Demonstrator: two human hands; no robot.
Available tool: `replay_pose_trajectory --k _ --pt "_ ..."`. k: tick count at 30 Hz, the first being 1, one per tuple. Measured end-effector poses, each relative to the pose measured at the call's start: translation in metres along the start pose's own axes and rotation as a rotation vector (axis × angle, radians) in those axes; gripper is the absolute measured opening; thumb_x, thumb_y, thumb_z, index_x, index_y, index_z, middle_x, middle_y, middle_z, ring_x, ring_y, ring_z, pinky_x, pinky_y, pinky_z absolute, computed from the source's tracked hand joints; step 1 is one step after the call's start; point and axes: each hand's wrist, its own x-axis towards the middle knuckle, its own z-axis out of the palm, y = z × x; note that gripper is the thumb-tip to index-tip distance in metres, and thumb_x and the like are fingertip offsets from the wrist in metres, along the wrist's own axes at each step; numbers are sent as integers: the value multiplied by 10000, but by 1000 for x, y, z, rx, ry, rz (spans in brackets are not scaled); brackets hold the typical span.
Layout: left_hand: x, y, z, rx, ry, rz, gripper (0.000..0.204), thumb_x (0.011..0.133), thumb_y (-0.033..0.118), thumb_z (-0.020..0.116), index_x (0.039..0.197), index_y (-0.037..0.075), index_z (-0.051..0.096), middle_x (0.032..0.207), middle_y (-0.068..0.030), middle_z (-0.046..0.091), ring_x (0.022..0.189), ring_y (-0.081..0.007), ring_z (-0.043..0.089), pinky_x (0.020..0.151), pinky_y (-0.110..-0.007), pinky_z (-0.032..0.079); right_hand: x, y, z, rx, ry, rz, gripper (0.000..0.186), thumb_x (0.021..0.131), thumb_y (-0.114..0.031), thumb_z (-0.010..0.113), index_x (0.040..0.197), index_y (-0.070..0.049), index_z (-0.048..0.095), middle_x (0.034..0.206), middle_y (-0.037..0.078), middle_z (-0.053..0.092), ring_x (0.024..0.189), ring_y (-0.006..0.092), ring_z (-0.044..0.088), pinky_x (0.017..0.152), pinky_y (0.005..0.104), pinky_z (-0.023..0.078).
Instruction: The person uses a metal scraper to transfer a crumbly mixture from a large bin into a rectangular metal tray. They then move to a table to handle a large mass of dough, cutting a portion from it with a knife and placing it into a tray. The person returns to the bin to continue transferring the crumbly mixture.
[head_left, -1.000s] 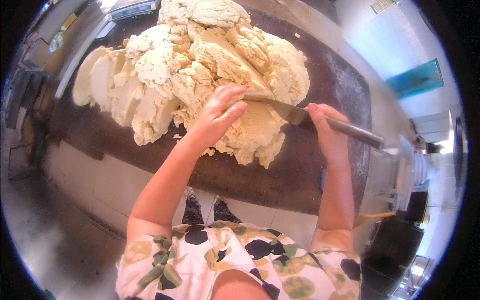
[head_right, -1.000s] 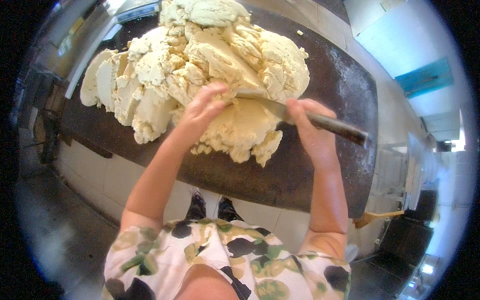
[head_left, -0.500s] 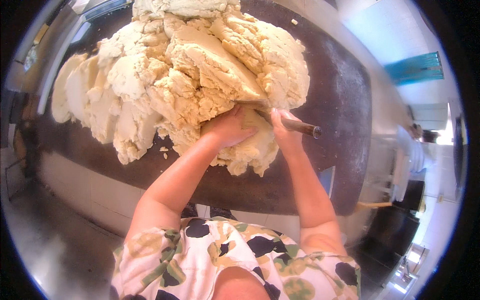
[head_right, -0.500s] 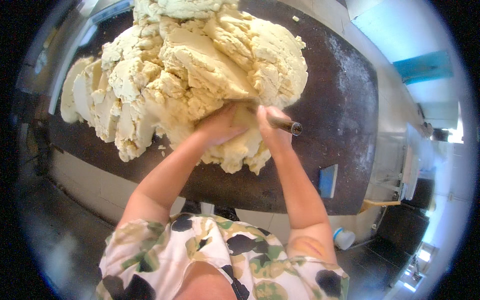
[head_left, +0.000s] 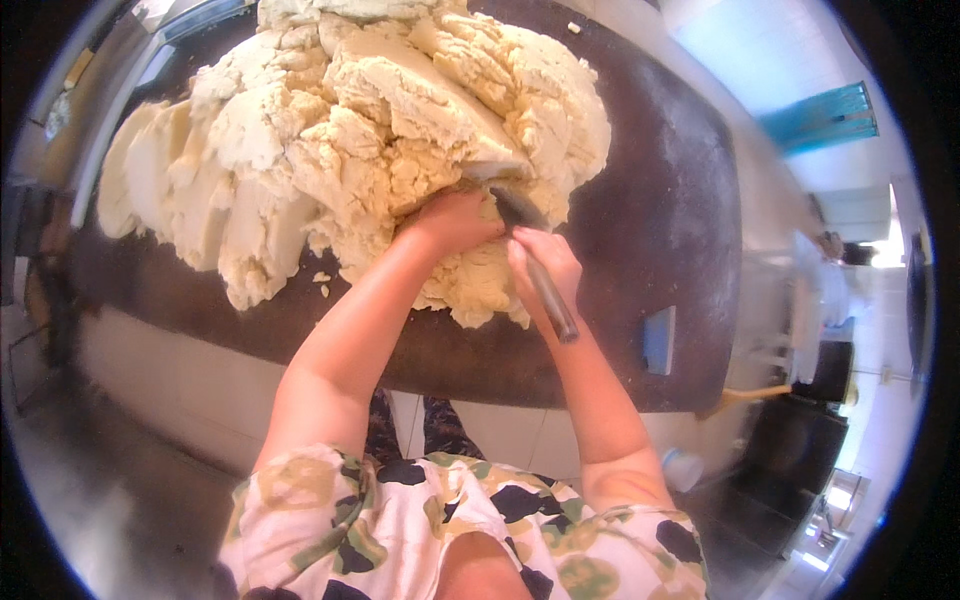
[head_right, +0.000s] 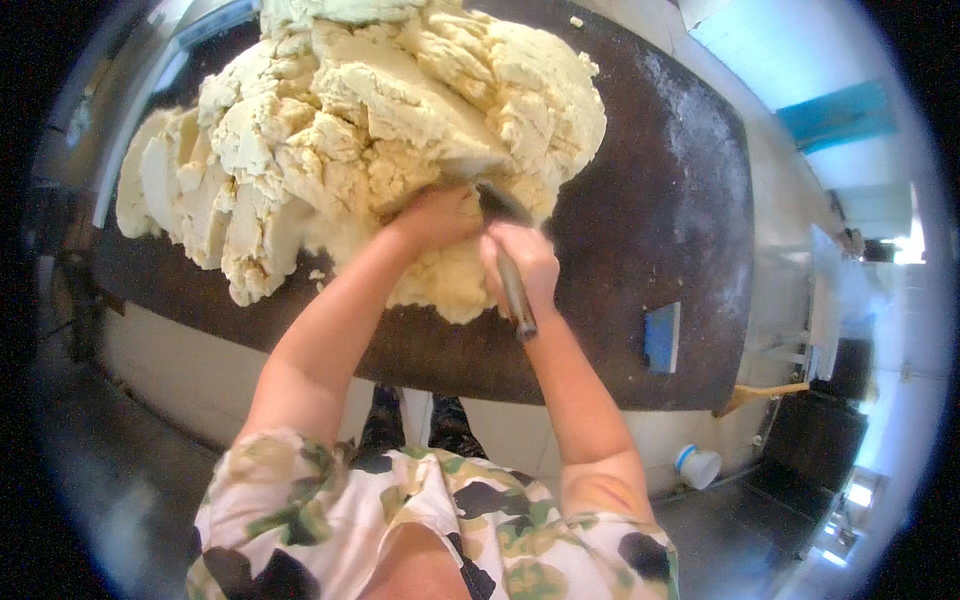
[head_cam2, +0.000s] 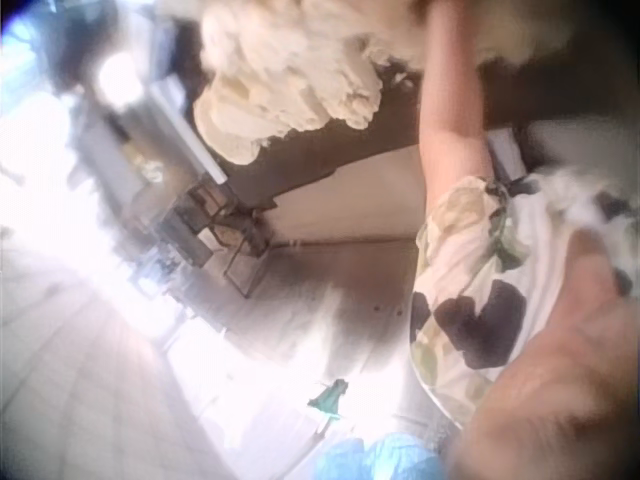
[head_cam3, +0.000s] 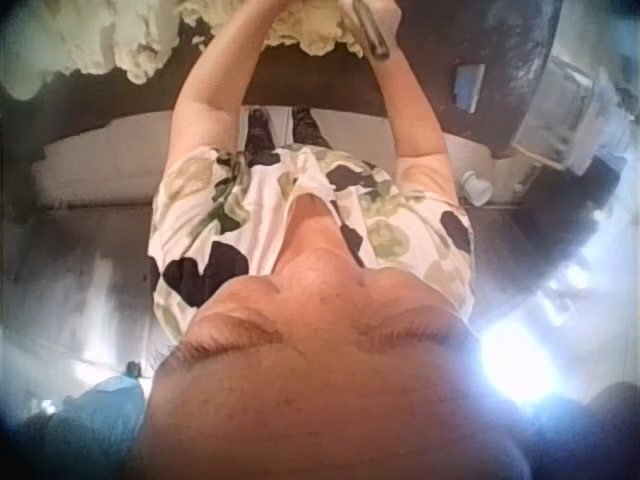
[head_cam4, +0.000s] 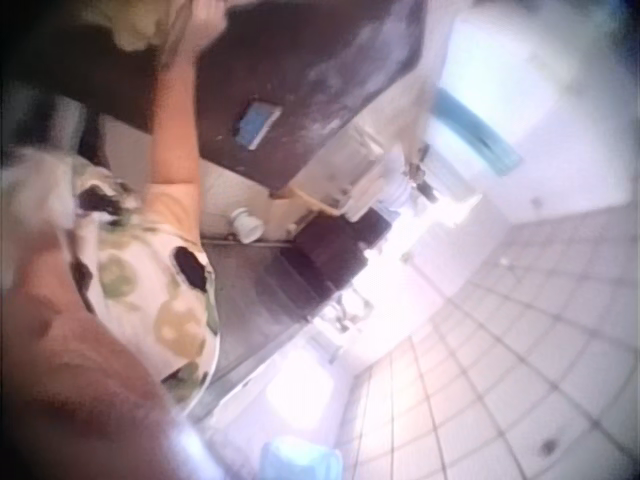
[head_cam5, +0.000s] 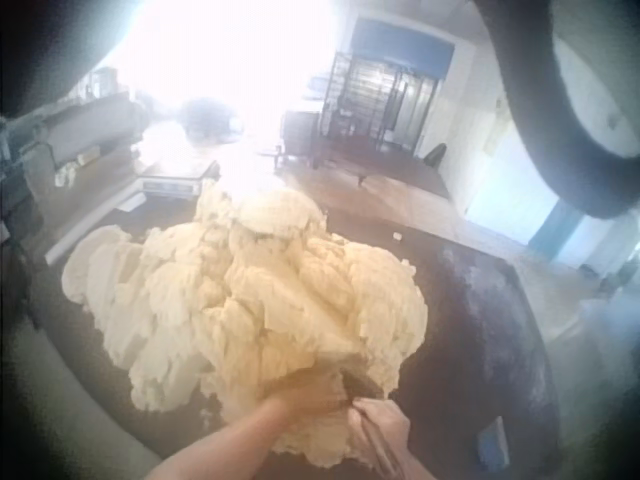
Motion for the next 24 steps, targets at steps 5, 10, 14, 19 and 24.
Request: replay_pose_trajectory --k 5,10,14,19,24 --pt "-51 15 39 236 284 178 645 809 448 618 1248 -4 478 1245 -204 514 1185 -357 453 999 -422 366 -21 -13 -63 251 3 80 87 728 25 649 796 -28 657 909 140 694 783 235 667 728 313 523" --pt "-67 15 44 167 329 208 629 810 386 632 1262 -15 454 1276 -202 486 1205 -367 407 1027 -425 339 -25 10 -150 274 35 98 60 802 1 629 858 -16 641 961 169 673 885 264 640 798 344 506" --pt "-53 42 32 329 368 154 664 828 410 604 1310 -11 429 1315 -206 464 1241 -363 391 1055 -411 316 -71 97 -176 -247 -56 -46 188 732 -46 716 896 -53 625 1057 157 634 944 319 618 822 381 504" --pt "-6 41 21 57 90 14 741 835 486 562 1360 -7 388 1435 -199 345 1341 -332 304 1091 -385 277 -162 197 -196 -548 -272 -5 237 657 -53 736 862 -62 618 1124 126 602 1056 338 564 874 422 476" --pt "22 27 25 127 -10 -36 686 846 447 573 1383 60 397 1451 -167 349 1342 -311 323 1105 -380 270 -188 214 -199 -501 -484 94 312 633 35 645 931 -51 613 1258 135 512 1215 347 442 981 436 393"
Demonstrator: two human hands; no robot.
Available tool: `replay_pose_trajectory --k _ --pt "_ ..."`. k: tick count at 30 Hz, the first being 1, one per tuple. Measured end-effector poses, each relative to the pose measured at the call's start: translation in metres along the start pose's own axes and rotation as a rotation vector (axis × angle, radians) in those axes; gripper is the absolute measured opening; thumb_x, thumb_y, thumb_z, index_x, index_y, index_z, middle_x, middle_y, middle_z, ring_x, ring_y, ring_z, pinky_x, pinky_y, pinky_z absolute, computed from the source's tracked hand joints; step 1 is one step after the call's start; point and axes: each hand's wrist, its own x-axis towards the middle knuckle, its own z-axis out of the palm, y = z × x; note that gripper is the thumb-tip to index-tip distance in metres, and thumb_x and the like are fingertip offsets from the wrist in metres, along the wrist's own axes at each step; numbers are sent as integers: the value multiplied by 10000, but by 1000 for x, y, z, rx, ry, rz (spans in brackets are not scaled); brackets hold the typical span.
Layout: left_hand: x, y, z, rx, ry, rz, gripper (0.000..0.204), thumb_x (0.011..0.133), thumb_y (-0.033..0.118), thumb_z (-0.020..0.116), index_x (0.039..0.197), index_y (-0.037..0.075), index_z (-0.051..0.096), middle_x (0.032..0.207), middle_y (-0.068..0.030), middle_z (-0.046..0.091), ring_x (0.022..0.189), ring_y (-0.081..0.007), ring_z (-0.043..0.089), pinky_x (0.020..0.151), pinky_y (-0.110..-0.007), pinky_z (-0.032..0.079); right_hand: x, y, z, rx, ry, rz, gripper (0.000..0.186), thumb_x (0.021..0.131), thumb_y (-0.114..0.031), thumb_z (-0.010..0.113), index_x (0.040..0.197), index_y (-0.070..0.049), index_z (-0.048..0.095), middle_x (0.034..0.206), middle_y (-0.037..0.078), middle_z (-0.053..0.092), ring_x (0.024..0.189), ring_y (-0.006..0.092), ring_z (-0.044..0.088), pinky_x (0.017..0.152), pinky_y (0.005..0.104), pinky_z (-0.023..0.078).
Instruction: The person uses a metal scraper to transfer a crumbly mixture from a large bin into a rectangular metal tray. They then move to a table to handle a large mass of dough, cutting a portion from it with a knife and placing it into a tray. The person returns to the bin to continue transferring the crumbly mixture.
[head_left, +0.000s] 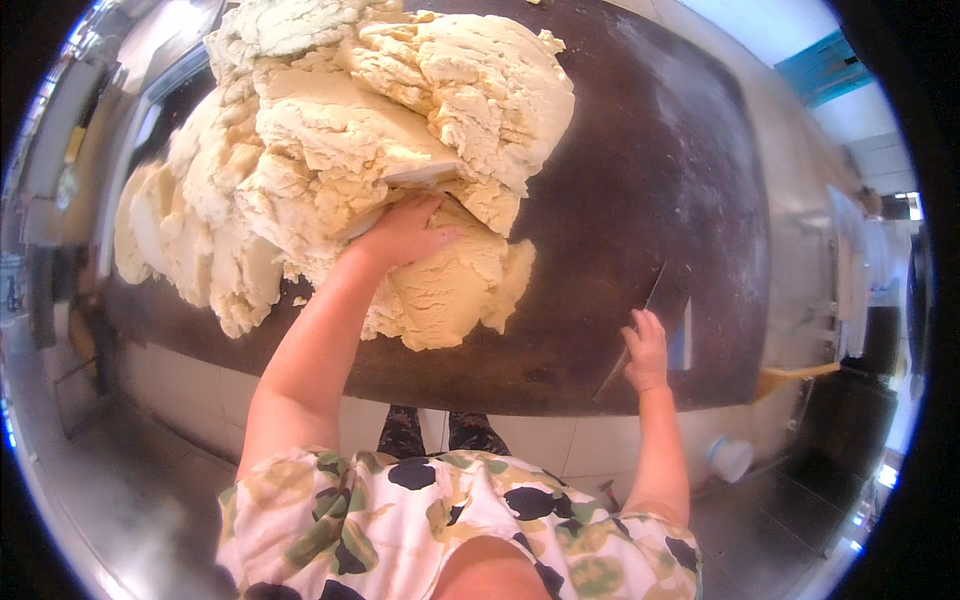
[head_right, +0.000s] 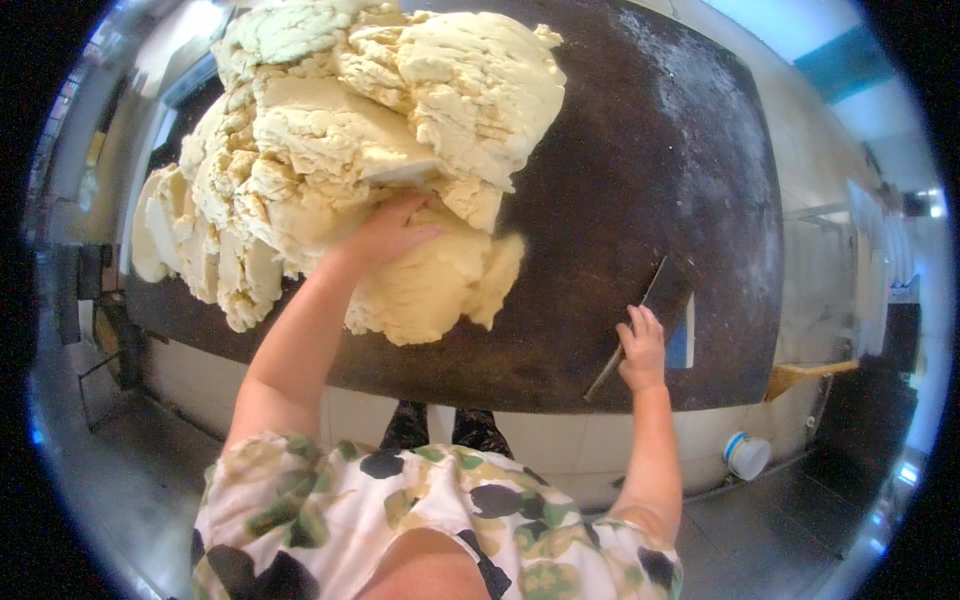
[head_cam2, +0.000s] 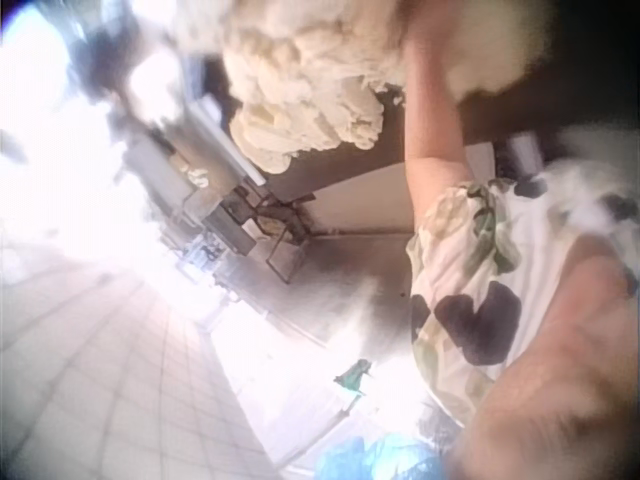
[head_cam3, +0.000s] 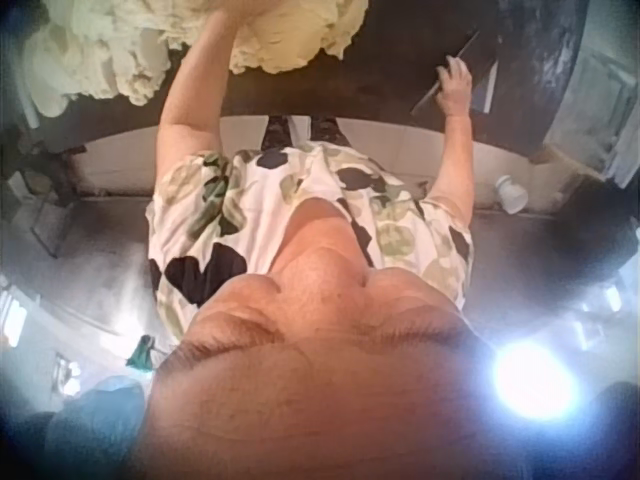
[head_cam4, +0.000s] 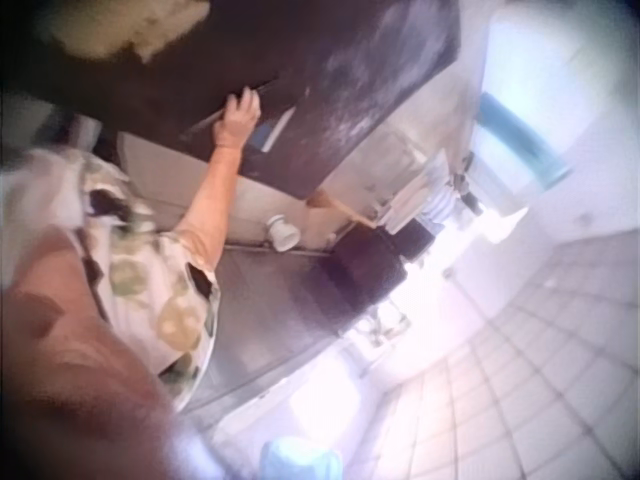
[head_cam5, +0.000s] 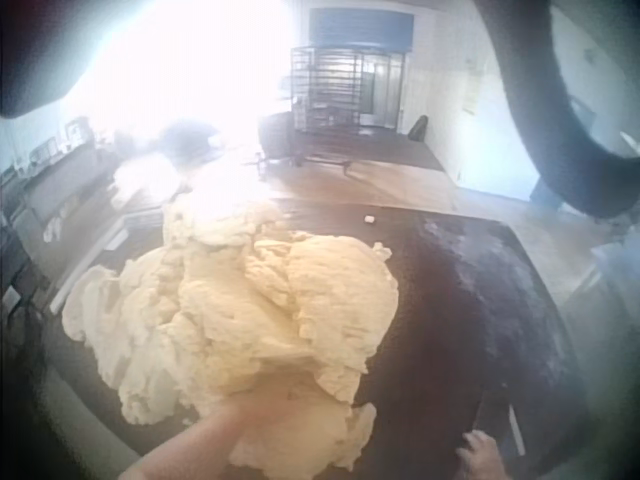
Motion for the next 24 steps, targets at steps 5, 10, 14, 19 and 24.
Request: replay_pose_trajectory --k 5,10,14,19,24 --pt "15 2 1 246 -92 -12 652 838 464 541 1395 153 406 1462 -123 345 1351 -302 303 1117 -425 244 21 -21 -16 169 -45 109 401 672 33 585 1071 -11 593 1295 171 478 1237 366 414 1034 443 350" --pt "22 45 -10 264 -164 -166 594 799 423 506 1344 188 482 1444 -101 377 1325 -320 338 1069 -450 312 79 -100 34 685 -24 345 473 902 -177 490 1328 16 416 1374 203 418 1288 338 378 1094 399 273" --pt "33 32 -8 230 -170 -97 555 787 426 481 1260 151 570 1339 -147 495 1264 -318 422 1036 -410 355 141 -175 73 1015 160 523 541 934 -272 462 1360 43 350 1376 231 388 1281 339 373 1079 382 271" --pt "6 19 -6 144 -134 -30 540 792 425 502 1217 105 597 1271 -156 548 1217 -316 473 1032 -389 353 154 -207 60 1622 199 705 543 928 -331 488 1324 30 403 1322 160 447 1203 244 435 1030 354 332" --pt "-79 6 1 11 176 233 474 777 314 587 1198 97 602 1247 -159 551 1210 -332 461 1026 -378 358 130 -251 36 1717 317 633 444 943 -272 433 1265 34 441 1227 122 499 1128 216 473 981 335 369"
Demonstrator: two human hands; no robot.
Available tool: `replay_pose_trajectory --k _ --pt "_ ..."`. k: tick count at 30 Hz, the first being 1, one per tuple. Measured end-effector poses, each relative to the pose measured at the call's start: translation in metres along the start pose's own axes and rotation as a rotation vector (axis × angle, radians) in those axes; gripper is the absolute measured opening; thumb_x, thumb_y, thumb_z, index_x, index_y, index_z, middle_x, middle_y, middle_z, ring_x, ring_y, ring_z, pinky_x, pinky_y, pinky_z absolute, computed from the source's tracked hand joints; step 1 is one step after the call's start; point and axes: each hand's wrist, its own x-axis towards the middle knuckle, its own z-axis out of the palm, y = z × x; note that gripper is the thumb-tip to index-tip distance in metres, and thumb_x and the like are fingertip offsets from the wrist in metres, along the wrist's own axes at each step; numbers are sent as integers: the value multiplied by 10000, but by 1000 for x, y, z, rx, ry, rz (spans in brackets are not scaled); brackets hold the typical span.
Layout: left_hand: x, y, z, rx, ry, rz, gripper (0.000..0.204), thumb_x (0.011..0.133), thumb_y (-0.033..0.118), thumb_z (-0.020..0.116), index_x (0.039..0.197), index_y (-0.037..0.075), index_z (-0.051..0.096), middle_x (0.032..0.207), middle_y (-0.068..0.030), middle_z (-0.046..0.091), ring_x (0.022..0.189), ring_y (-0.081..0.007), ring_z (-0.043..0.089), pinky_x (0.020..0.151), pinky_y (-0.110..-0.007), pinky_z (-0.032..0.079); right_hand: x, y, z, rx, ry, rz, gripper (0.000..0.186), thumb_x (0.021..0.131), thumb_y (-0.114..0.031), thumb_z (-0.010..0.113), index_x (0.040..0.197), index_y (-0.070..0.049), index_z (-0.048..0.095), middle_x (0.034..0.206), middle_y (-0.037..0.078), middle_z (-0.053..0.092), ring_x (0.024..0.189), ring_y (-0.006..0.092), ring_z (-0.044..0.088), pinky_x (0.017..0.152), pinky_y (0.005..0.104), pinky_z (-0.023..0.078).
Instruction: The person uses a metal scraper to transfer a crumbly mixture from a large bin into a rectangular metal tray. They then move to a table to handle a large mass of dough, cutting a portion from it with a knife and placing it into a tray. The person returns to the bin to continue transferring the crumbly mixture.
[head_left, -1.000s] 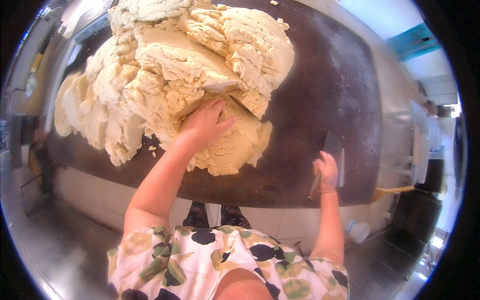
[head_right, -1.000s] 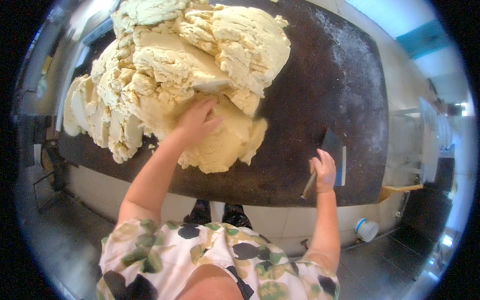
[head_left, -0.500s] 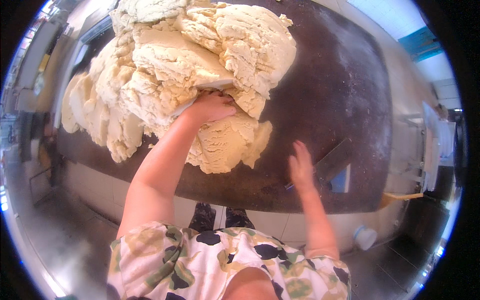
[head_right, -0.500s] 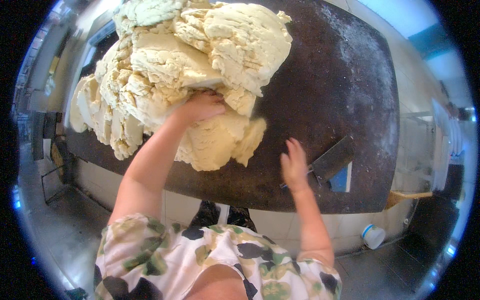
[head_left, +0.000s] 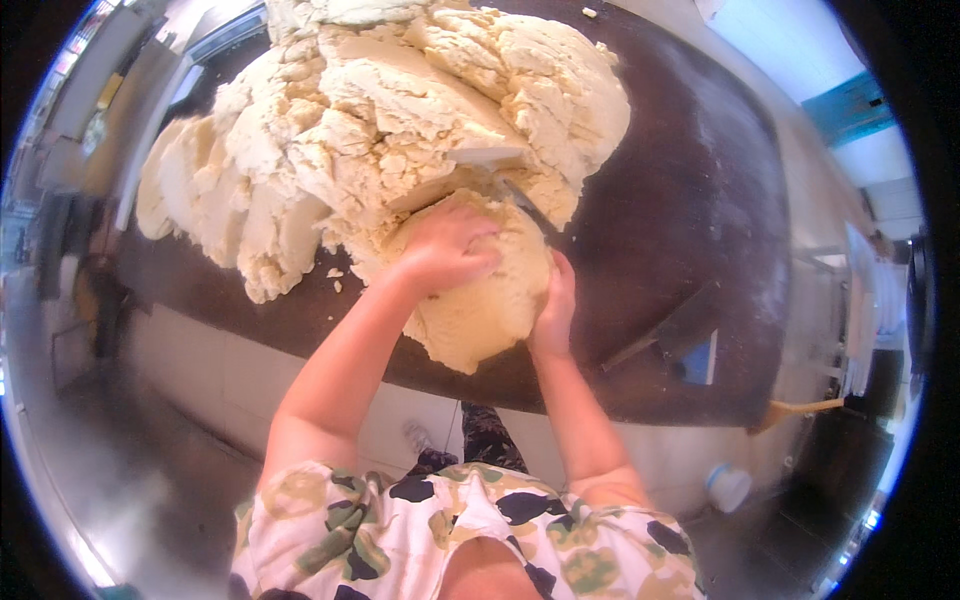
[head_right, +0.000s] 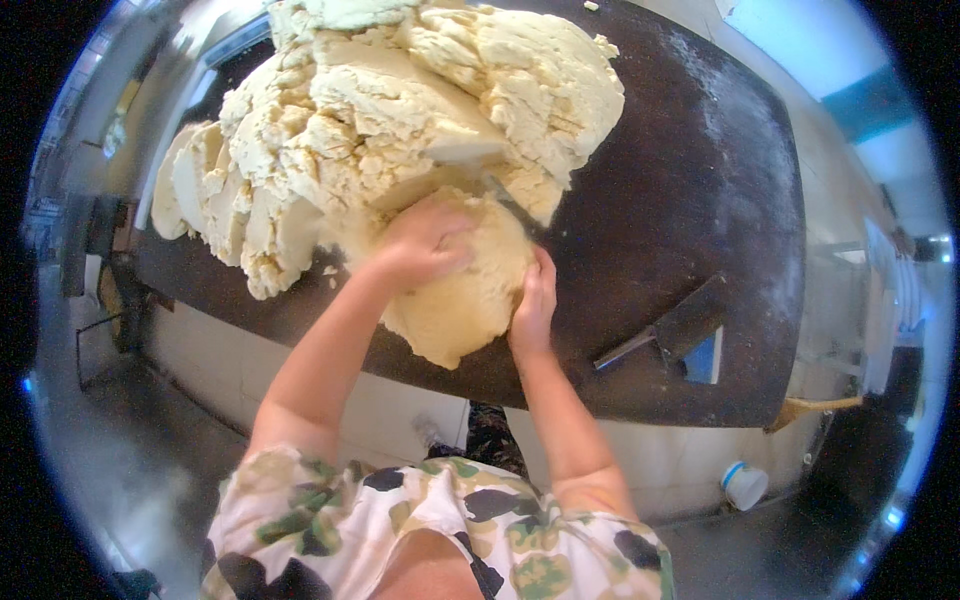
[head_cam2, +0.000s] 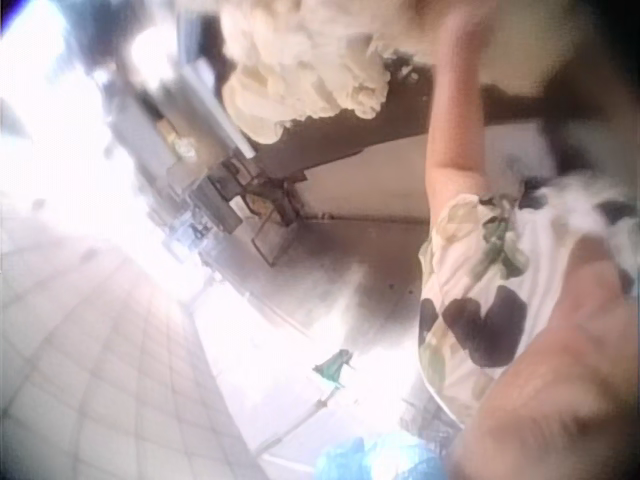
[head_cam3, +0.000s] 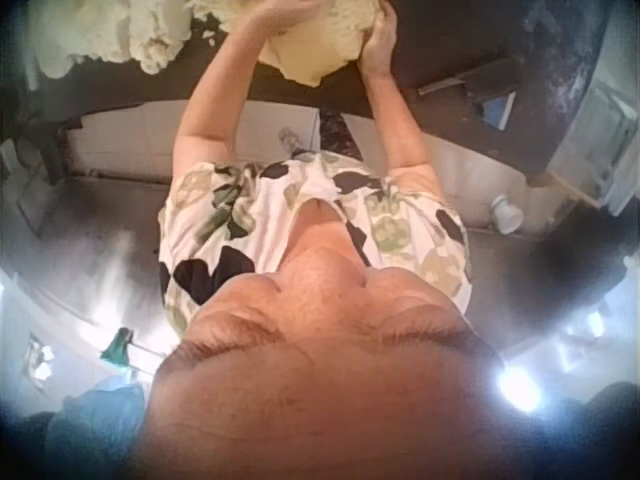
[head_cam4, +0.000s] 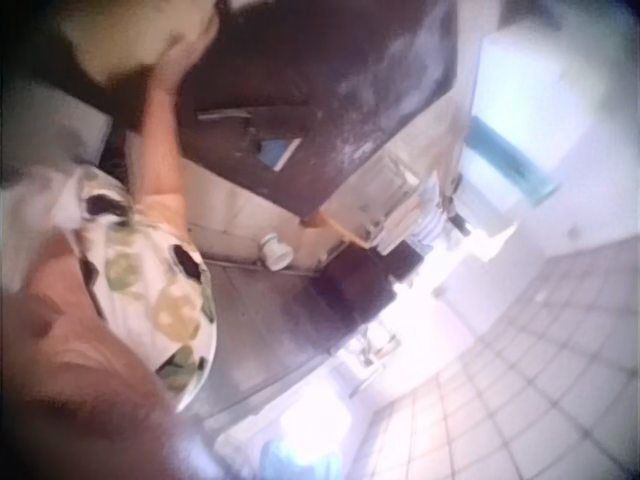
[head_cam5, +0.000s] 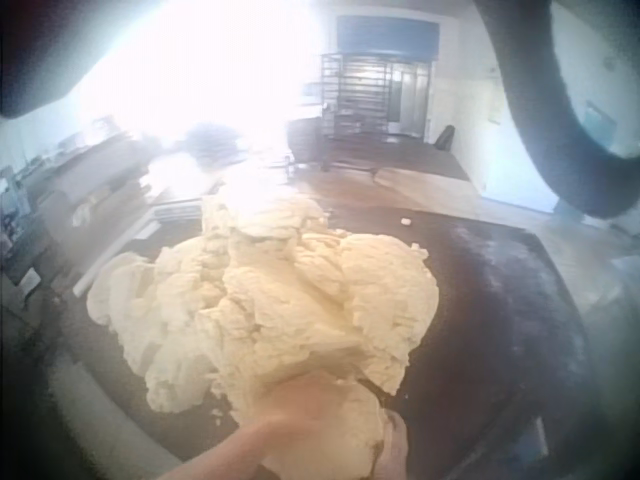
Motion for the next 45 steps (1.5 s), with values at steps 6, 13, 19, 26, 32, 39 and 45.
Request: replay_pose_trajectory --k 6,13,19,26,32,39,45 --pt "-142 -31 5 -309 453 144 420 810 155 596 1222 77 570 1374 -175 401 1268 -315 387 1075 -366 290 -67 -33 54 -764 -183 -841 378 839 -191 505 1165 1 493 1229 171 515 1105 322 510 948 437 382" --pt "-228 -64 24 -1422 683 -241 520 992 335 378 1448 114 261 1466 -91 299 1324 -245 340 1083 -340 286 -129 -26 152 -904 -414 -1189 374 767 -253 615 1083 -60 562 1179 130 559 1086 305 520 911 444 397" --pt "-260 -67 14 -1870 603 -230 674 949 612 171 1432 157 291 1431 -34 376 1295 -222 388 1062 -382 340 -166 -10 222 -1076 -504 -1219 400 796 -350 617 1077 -65 603 1176 115 568 1137 279 489 940 434 390" --pt "-277 -97 24 -1938 610 -231 724 911 663 267 1419 149 314 1424 -50 390 1298 -252 385 1062 -418 336 -178 -46 200 -634 -605 -943 409 870 -286 561 1195 -38 555 1314 156 484 1234 300 431 1065 412 305" --pt "-259 -91 10 -2050 615 -439 701 903 632 359 1397 133 360 1397 -70 426 1264 -273 425 1042 -430 358 -64 18 157 -75 -267 194 594 966 -390 424 1387 19 337 1400 140 399 1272 248 391 1080 341 268" --pt "-242 -101 -11 -2110 636 -394 671 914 604 347 1383 127 376 1382 -91 437 1243 -275 447 1036 -429 370 -27 62 196 -172 -448 374 687 906 -365 535 1424 2 272 1365 165 428 1206 250 467 1000 328 377" --pt "-247 -71 -72 -2029 635 -497 575 945 437 440 1394 97 325 1346 -91 461 1234 -247 457 1039 -401 377 -54 34 208 247 -495 629 613 913 -327 534 1394 -12 321 1329 139 458 1167 221 493 976 337 399"
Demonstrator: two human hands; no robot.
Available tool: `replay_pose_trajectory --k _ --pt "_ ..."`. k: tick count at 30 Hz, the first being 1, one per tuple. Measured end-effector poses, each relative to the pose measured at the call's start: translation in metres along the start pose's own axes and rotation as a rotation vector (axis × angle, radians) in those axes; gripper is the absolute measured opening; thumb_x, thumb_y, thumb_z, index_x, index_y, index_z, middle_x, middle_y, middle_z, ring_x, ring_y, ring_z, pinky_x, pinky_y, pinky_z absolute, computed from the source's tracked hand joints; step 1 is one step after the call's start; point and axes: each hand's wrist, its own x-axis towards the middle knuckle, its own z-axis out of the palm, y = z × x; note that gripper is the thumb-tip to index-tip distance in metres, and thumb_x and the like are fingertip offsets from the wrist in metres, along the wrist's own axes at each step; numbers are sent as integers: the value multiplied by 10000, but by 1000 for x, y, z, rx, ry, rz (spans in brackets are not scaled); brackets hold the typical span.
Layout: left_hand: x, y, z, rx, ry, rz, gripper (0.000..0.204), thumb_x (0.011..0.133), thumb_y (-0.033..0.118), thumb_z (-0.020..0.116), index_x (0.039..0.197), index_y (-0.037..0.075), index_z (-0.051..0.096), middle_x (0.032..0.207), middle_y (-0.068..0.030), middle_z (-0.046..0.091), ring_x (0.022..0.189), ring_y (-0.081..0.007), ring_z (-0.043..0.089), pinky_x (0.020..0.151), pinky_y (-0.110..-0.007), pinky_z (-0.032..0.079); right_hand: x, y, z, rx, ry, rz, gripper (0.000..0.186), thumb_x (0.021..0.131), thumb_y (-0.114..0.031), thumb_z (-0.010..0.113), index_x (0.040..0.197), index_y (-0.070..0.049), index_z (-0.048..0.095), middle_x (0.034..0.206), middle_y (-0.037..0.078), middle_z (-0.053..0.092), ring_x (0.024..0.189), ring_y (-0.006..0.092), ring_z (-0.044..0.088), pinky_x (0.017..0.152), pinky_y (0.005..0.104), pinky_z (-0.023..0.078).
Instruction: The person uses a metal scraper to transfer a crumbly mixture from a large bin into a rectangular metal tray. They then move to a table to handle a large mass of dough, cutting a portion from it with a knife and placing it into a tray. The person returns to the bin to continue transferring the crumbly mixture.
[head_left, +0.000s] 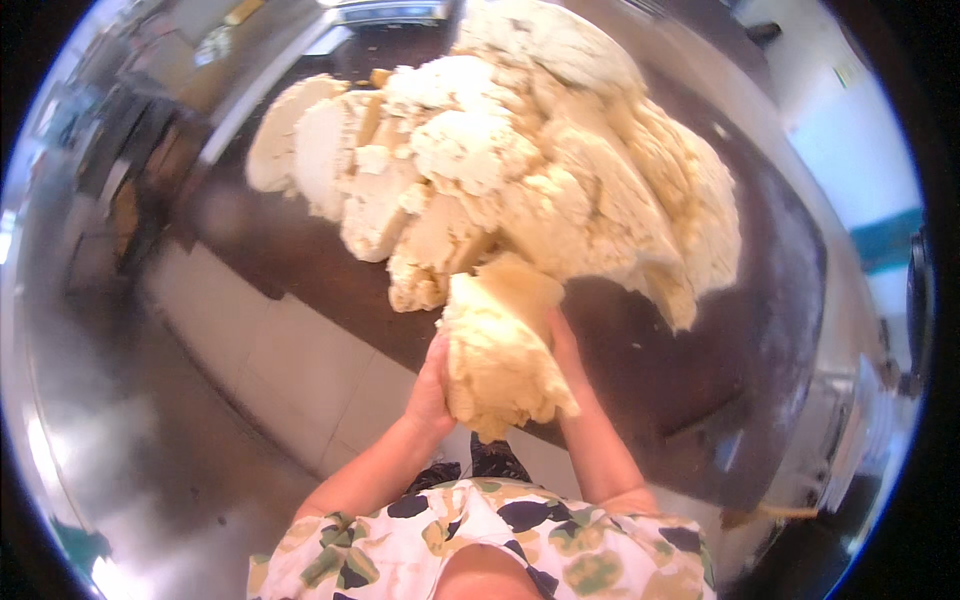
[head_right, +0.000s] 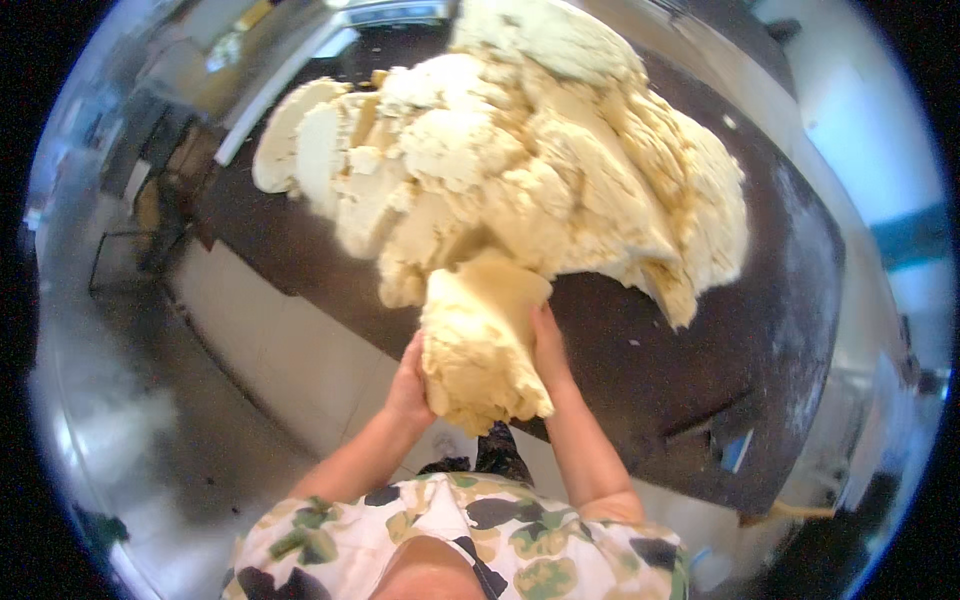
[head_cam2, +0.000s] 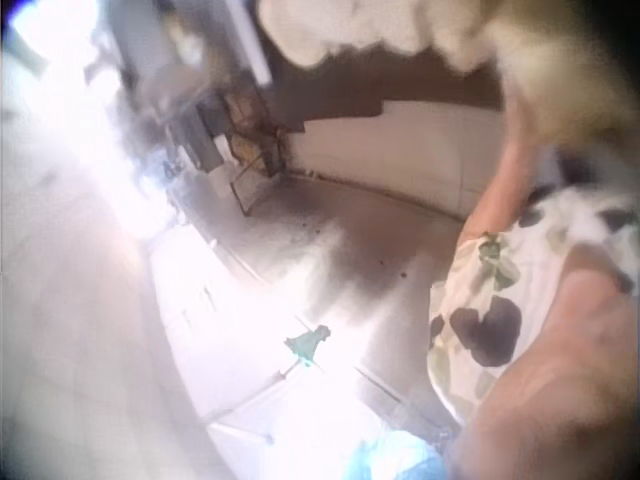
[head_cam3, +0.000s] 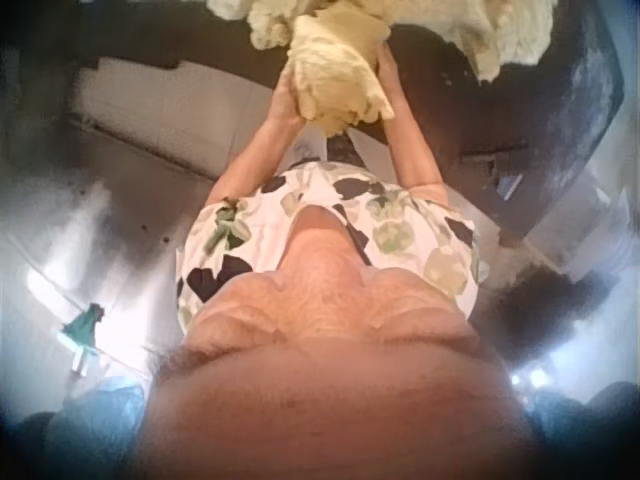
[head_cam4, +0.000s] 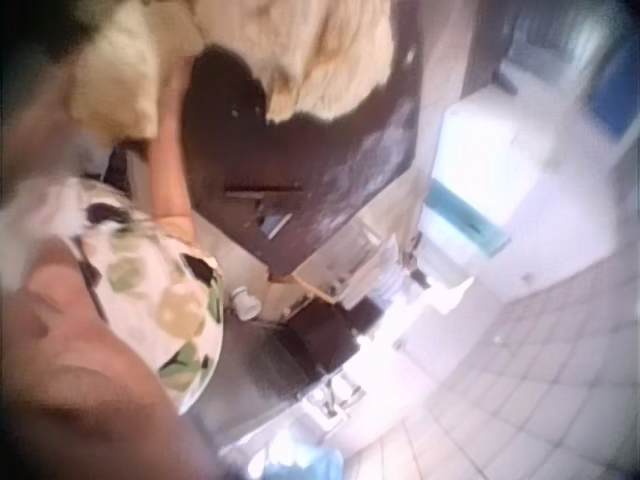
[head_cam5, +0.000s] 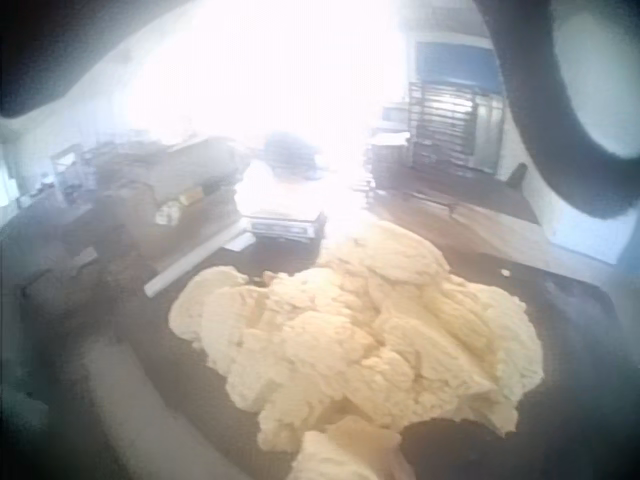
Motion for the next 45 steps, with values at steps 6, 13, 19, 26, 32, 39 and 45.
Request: replay_pose_trajectory --k 6,13,19,26,32,39,45 --pt "-53 111 54 253 -322 230 768 856 232 589 1470 59 162 1490 -164 258 1355 -268 300 1100 -407 271 -22 -11 124 209 -228 59 555 919 -324 526 1369 -37 375 1275 118 501 1117 221 513 935 361 423" --pt "-99 270 7 1371 -422 1090 1246 616 561 794 1471 9 75 1516 -252 -78 1409 -385 -73 1119 -493 22 8 3 284 202 -332 -173 542 920 -328 524 1361 -43 388 1266 115 503 1113 225 507 931 369 418" --pt "-93 356 -79 910 -630 840 1090 668 283 840 1469 21 149 1529 -205 84 1427 -291 31 1130 -375 79 42 74 421 155 -329 -266 532 921 -330 522 1354 -48 400 1257 114 505 1109 228 503 927 375 414" --pt "-106 514 -115 969 -593 936 1057 673 280 837 1465 44 179 1515 -212 119 1425 -307 64 1131 -386 96 109 118 561 144 -315 -270 520 921 -333 519 1346 -53 413 1248 111 508 1104 231 498 923 383 410" --pt "-68 644 -98 885 -648 1202 1072 659 231 846 1455 -1 166 1516 -203 117 1420 -302 89 1127 -384 114 195 93 673 47 -343 -367 510 922 -336 518 1339 -58 425 1239 109 510 1100 235 493 919 390 406" --pt "-55 846 -4 660 -674 1423 1073 681 157 812 1467 7 97 1506 -176 164 1394 -286 173 1125 -406 174 329 -9 879 -22 -525 -499 498 923 -339 515 1331 -63 438 1230 107 513 1096 238 488 915 398 402" --pt "-16 1072 102 812 -158 1445 1163 624 276 848 1466 30 85 1479 -239 149 1376 -333 185 1120 -421 215 460 -98 1055 -116 -429 -622 489 924 -341 513 1324 -68 450 1221 105 515 1092 241 483 911 404 398"
